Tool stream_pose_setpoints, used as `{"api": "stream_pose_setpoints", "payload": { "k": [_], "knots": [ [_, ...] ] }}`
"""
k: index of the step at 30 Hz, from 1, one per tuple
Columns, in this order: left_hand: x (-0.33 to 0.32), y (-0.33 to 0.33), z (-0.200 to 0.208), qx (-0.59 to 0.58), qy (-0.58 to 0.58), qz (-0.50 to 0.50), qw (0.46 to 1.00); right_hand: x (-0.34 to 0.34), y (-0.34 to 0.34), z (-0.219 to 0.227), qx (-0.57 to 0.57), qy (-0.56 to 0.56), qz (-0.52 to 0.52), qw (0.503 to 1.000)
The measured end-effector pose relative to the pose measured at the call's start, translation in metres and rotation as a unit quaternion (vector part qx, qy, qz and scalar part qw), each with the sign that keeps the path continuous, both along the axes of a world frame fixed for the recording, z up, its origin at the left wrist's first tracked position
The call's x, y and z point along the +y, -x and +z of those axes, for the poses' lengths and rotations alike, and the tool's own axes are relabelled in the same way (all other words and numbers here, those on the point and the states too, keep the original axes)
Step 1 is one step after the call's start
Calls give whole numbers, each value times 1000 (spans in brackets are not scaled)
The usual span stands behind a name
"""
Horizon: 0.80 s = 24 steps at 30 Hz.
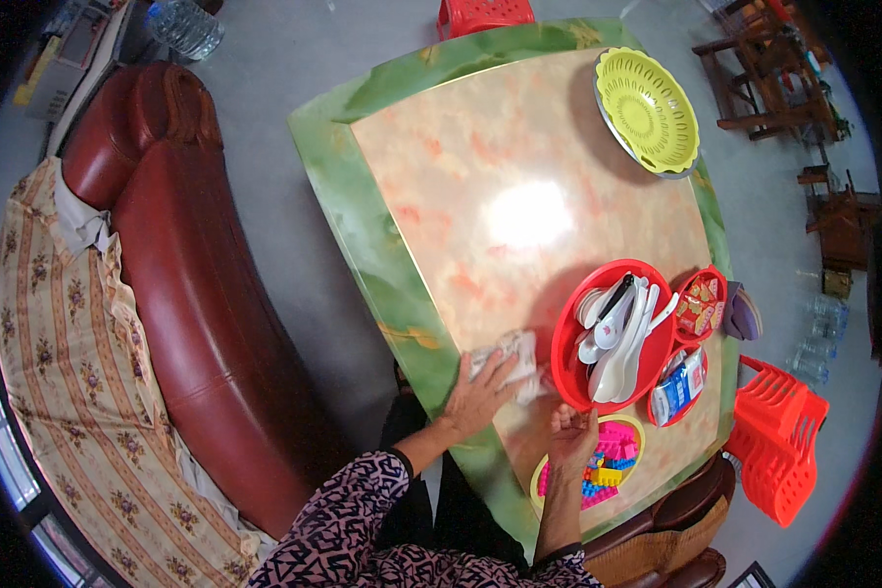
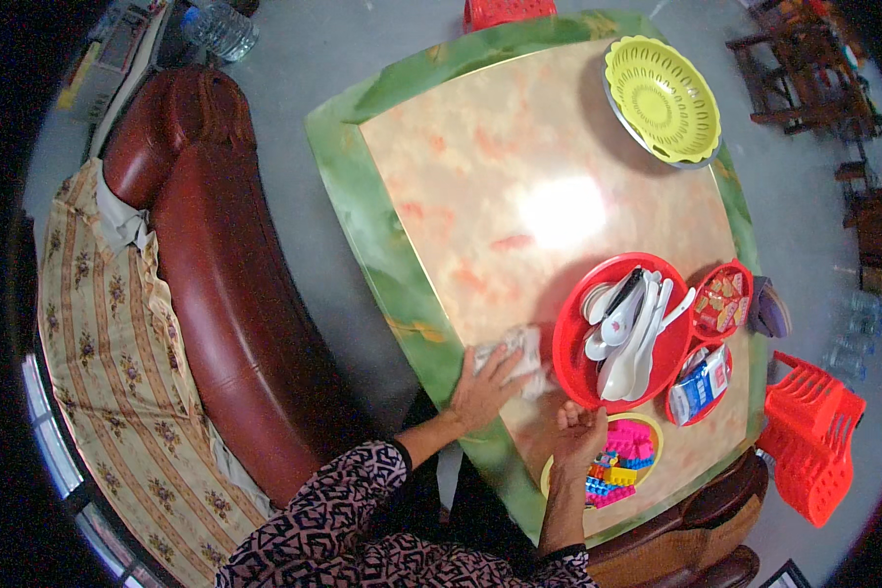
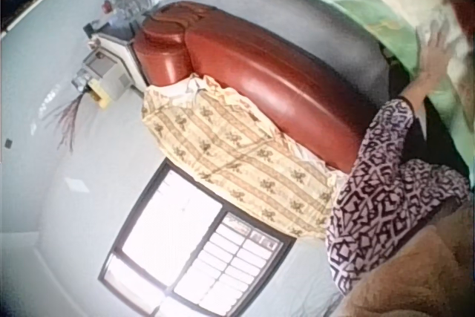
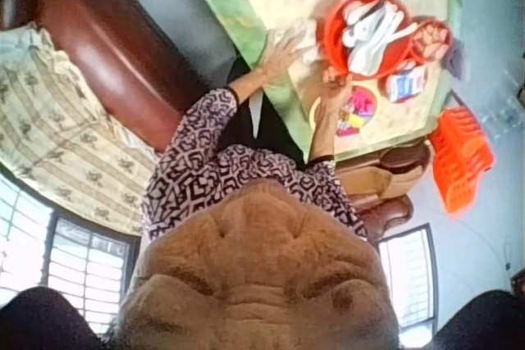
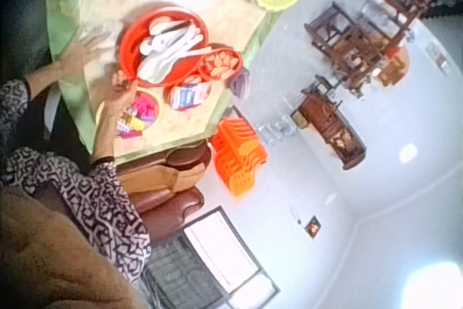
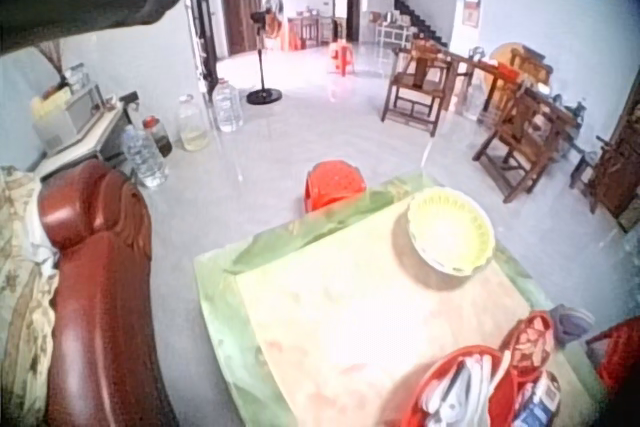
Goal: The person wipes a rectangular table surface with a cloth, moving around various items such as bowls and plates. They then pick up a stack of orange plastic chairs and wipe each chair individually with the cloth.
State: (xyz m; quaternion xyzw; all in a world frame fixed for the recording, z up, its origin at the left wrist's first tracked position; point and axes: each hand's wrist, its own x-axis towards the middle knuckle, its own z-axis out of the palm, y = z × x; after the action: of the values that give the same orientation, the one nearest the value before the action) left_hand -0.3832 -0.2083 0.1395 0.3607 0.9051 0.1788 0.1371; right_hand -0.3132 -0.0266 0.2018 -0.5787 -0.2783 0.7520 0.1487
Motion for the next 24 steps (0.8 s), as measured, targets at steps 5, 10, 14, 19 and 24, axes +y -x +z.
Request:
{"api": "stream_pose_setpoints", "payload": {
  "k": [5, 10, 14, 19, 24],
  "knots": [
    [-8, 60, -8, 53, 31, 77, 995, -30, -5, 20, 23, 8, 169, 985],
    [-10, 143, 1, 83, 54, 174, 980, -61, 16, 12, 22, -178, 302, 936],
    [-23, 168, 6, 70, 52, 189, 978, -82, 78, 7, 26, -493, 487, 721],
    [-51, 131, 29, -45, -89, 153, 983, -95, 178, -17, 85, -683, 511, 515],
    [-120, 84, 3, -9, -196, 437, 878, -111, 170, -29, 70, -708, 623, 326]
  ]
}}
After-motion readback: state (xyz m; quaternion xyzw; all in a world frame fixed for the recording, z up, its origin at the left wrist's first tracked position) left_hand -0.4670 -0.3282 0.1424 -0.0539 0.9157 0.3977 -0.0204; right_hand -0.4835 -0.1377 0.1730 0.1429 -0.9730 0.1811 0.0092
